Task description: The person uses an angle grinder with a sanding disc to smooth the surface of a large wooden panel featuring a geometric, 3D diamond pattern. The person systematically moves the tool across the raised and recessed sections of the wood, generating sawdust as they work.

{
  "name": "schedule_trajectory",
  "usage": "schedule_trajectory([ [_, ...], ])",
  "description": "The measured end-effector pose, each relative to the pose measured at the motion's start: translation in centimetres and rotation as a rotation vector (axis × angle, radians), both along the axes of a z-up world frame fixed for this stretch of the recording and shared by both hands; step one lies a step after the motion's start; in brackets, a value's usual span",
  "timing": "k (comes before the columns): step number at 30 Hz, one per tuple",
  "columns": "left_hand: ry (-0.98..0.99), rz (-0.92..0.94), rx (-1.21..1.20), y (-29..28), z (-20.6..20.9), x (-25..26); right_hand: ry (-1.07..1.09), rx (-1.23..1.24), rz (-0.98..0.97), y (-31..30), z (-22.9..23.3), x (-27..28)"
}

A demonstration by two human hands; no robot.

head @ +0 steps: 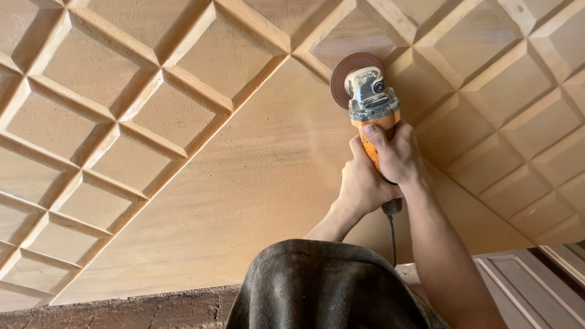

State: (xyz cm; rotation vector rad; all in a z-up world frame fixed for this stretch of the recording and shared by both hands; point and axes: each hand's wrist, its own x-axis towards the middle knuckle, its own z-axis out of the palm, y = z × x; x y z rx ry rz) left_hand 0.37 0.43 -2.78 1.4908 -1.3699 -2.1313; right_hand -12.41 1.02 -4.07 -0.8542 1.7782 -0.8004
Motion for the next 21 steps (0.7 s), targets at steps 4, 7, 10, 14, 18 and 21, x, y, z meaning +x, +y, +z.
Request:
schedule_trajectory([
  [4, -0.003, -0.103, -0.069, -1.2, 0.1, -1.5, 0.033, -0.088, -0.029, -0.8, 1.1, -1.2],
  [7, -0.011, -0.250, -0.079, -2.3, 0.1, -1.8, -0.030, -0.011, -0.233, -1.0, 1.4, -1.2],
  [10, -0.021, -0.171, -0.078, -2.6, -0.1, -0.5, -0.034, -0.069, -0.170, -1.4, 0.2, -0.3],
  [14, -0.002, -0.028, -0.034, -1.4, -0.1, -0.3, 0.042, -0.090, 0.007, -0.5, -0.8, -0.5],
  [18, -0.025, -0.217, -0.081, -2.4, -0.4, -2.6, -0.018, -0.087, -0.143, -0.5, -0.2, -2.8],
  [21, 0.013, -0.271, -0.126, -4.0, -0.3, -3.3, -0.026, -0.131, -0.228, -1.8, 0.1, -2.9],
])
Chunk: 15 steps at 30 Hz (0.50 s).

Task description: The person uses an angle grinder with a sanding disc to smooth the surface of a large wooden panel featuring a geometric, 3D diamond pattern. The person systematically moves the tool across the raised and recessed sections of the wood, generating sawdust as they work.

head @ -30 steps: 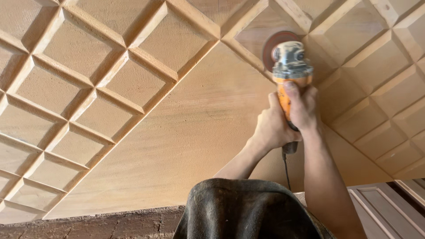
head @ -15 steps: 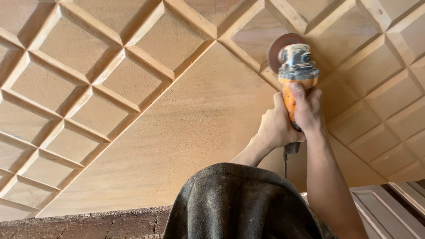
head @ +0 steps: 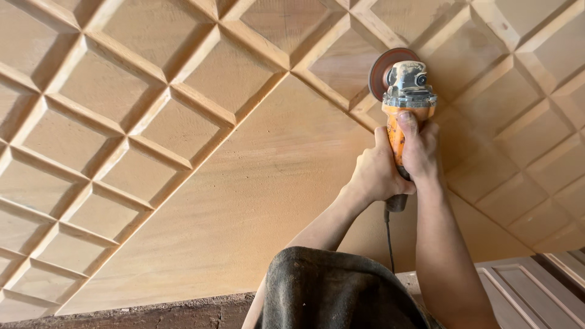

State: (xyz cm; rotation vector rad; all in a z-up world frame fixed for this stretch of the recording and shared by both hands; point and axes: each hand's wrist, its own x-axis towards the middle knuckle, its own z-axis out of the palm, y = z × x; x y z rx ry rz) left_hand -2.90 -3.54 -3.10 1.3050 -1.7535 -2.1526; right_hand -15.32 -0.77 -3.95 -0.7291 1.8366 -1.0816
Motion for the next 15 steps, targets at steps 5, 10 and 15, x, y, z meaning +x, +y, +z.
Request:
schedule_trajectory([
  [5, -0.043, 0.161, 0.056, -1.8, 0.0, 3.6, -0.161, -0.124, 0.048, -3.3, -1.6, 4.3],
  [10, 0.000, 0.236, 0.002, -2.0, -0.2, 2.9, -0.009, 0.046, 0.203, -3.4, -2.2, 2.8],
  [15, -0.075, -0.034, 0.008, -2.5, 0.3, -0.2, -0.126, -0.028, -0.081, -2.4, -0.6, 0.2],
])
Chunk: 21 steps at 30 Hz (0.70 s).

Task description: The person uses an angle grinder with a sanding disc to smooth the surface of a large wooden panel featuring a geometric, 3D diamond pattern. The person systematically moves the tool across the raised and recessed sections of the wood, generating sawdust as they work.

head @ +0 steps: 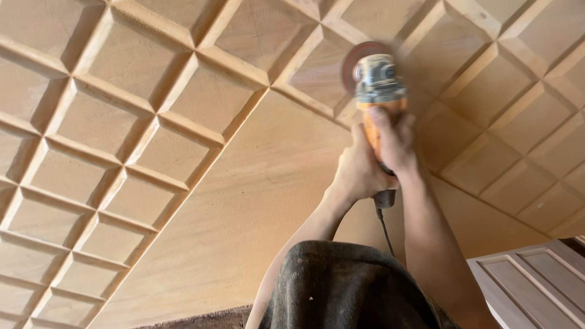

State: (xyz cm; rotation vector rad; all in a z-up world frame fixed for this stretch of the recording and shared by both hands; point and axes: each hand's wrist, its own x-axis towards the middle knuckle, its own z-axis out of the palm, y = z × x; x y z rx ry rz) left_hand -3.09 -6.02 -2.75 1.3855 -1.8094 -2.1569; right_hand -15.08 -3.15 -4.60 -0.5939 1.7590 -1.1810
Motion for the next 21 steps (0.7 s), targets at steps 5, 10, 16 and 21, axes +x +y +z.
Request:
schedule_trajectory([
  [5, 0.029, 0.118, 0.046, 0.0, 0.2, 2.5, -0.013, -0.094, 0.089, -1.1, 0.1, 2.8],
  [10, 0.092, 0.297, -0.039, 0.4, -0.2, 3.0, 0.226, 0.147, 0.320, -1.4, -0.8, 2.5],
  [16, 0.060, 0.012, -0.003, 1.2, 0.8, -2.3, 0.092, -0.066, -0.007, 1.1, 1.0, -2.6],
  [21, 0.090, 0.008, -0.049, 0.0, 1.2, -4.5, 0.104, -0.047, 0.052, -0.1, 2.5, -5.1],
])
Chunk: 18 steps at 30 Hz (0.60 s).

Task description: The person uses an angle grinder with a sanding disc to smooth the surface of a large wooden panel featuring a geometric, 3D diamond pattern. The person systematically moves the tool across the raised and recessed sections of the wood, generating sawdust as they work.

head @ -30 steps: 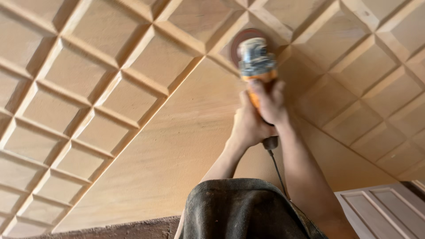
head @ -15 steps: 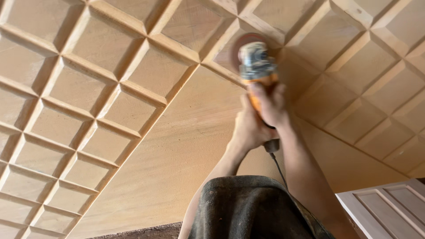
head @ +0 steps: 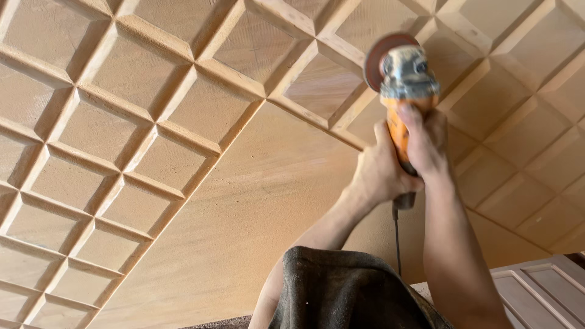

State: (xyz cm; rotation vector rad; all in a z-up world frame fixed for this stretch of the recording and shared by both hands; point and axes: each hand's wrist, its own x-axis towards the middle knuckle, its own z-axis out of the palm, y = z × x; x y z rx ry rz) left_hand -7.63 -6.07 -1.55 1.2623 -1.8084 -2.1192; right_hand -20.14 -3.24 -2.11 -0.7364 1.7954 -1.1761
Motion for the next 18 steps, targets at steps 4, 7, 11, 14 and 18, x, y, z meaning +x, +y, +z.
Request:
schedule_trajectory([
  [4, 0.000, 0.164, -0.131, -3.1, -1.3, -0.3, 0.048, 0.000, 0.112, -5.3, -1.7, -0.2],
  [7, 0.006, 0.279, -0.113, -4.8, -2.1, -0.3, 0.101, 0.085, 0.220, -8.3, -2.7, 0.0],
  [11, 0.099, 0.321, -0.104, -4.6, -2.4, -1.8, 0.186, 0.150, 0.291, -8.2, -2.4, -1.7],
  [14, 0.046, 0.188, -0.034, -4.2, -2.6, -4.5, 0.141, 0.066, 0.173, -6.3, -2.0, -4.3],
  [18, -0.047, -0.045, 0.000, -4.6, -2.2, -7.1, 0.091, 0.049, -0.010, -4.6, -1.8, -6.8],
])
